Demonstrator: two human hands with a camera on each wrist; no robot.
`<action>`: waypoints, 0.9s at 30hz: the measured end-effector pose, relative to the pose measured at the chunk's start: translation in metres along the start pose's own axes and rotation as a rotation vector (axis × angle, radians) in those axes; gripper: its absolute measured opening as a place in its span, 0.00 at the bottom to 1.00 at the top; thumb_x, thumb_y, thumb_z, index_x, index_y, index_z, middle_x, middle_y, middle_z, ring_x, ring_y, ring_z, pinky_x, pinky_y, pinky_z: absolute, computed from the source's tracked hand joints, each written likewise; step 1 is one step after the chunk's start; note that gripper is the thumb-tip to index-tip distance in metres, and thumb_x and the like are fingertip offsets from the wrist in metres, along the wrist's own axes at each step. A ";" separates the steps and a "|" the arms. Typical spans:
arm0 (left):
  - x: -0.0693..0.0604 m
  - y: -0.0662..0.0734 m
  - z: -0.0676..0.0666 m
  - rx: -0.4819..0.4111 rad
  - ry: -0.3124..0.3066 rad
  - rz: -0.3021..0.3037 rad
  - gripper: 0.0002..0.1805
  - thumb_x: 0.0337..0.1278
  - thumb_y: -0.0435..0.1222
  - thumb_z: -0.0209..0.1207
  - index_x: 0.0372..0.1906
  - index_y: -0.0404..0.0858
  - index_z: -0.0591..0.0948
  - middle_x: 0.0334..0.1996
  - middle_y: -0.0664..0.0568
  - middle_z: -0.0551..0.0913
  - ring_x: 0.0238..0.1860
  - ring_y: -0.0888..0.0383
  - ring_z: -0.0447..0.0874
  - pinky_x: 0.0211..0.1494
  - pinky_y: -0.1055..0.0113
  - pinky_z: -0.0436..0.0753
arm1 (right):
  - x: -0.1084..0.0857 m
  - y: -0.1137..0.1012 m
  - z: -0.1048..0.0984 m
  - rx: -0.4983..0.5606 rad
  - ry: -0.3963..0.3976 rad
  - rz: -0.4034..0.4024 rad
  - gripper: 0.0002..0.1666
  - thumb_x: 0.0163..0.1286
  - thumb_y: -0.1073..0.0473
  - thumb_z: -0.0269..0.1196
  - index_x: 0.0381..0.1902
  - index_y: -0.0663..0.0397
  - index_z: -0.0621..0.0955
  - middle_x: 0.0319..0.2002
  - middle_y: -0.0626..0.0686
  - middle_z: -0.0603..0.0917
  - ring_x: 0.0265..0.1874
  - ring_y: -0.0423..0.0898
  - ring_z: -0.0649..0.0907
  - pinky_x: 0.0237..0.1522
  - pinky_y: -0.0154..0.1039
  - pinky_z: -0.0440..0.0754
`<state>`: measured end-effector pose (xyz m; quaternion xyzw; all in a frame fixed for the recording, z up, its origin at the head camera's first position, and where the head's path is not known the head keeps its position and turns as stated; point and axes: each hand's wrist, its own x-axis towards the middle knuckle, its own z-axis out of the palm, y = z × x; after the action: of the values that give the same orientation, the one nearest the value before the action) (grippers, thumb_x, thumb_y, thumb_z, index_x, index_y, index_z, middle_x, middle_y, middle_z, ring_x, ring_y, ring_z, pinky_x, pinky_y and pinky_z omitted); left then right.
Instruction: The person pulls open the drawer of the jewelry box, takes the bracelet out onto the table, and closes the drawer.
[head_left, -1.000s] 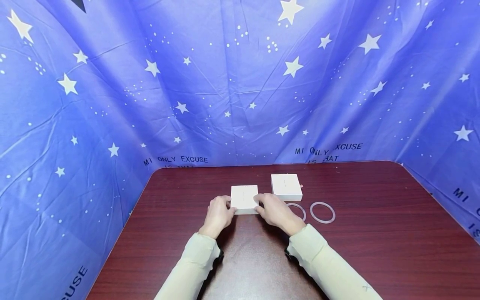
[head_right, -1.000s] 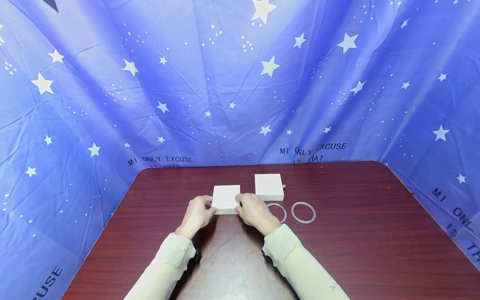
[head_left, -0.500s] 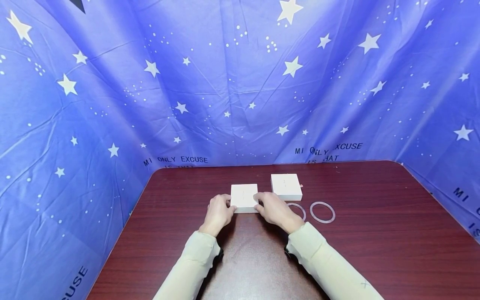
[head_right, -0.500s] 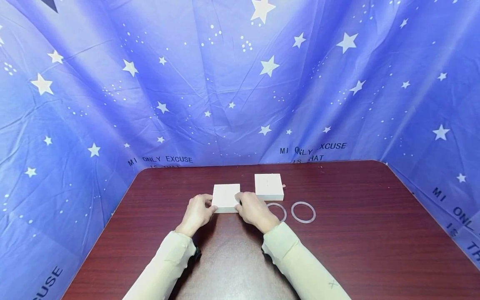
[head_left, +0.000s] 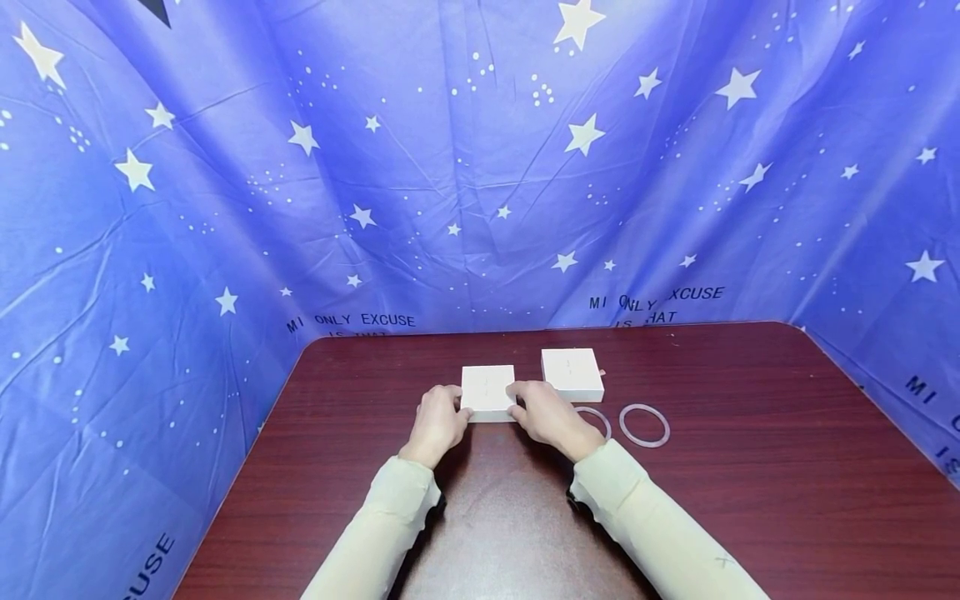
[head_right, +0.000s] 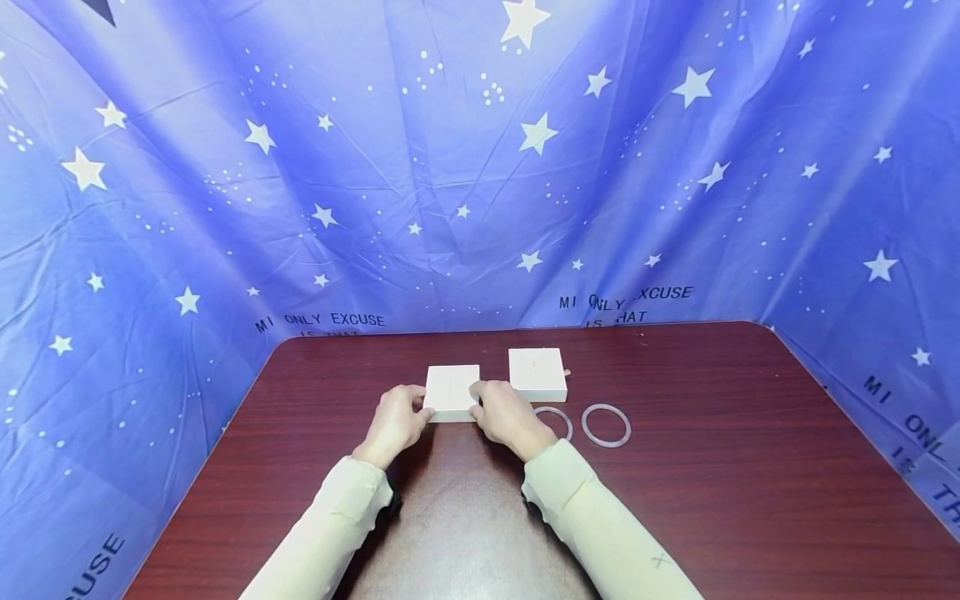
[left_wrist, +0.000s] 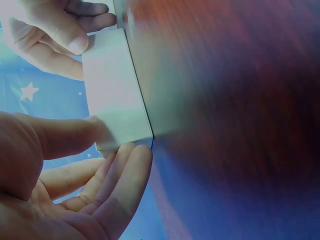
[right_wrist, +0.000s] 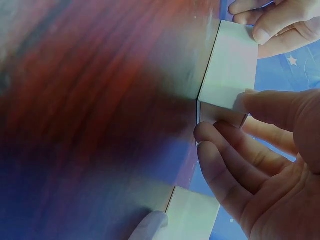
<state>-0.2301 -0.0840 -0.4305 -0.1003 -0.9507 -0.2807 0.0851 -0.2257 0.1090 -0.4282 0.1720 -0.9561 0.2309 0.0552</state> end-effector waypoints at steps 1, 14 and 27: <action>0.001 0.000 0.000 0.000 -0.002 -0.004 0.07 0.47 0.35 0.68 0.32 0.39 0.83 0.26 0.52 0.80 0.32 0.49 0.81 0.35 0.55 0.78 | 0.001 0.000 0.000 -0.002 -0.004 0.001 0.07 0.63 0.60 0.66 0.30 0.47 0.76 0.25 0.46 0.76 0.27 0.43 0.75 0.33 0.41 0.75; 0.007 0.000 0.000 0.026 -0.017 -0.016 0.08 0.49 0.35 0.68 0.35 0.38 0.83 0.25 0.52 0.77 0.32 0.50 0.79 0.36 0.57 0.78 | 0.006 0.001 0.000 0.001 -0.012 0.022 0.05 0.63 0.61 0.65 0.36 0.50 0.79 0.30 0.47 0.80 0.30 0.44 0.77 0.37 0.43 0.77; 0.014 -0.001 0.002 0.040 -0.019 -0.002 0.06 0.49 0.35 0.67 0.30 0.37 0.81 0.25 0.50 0.74 0.30 0.49 0.77 0.35 0.58 0.77 | 0.013 0.004 0.001 -0.021 -0.017 0.042 0.06 0.63 0.61 0.65 0.38 0.51 0.80 0.29 0.48 0.80 0.30 0.47 0.78 0.37 0.44 0.77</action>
<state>-0.2442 -0.0817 -0.4292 -0.1001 -0.9570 -0.2609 0.0780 -0.2390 0.1075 -0.4284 0.1530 -0.9623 0.2205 0.0441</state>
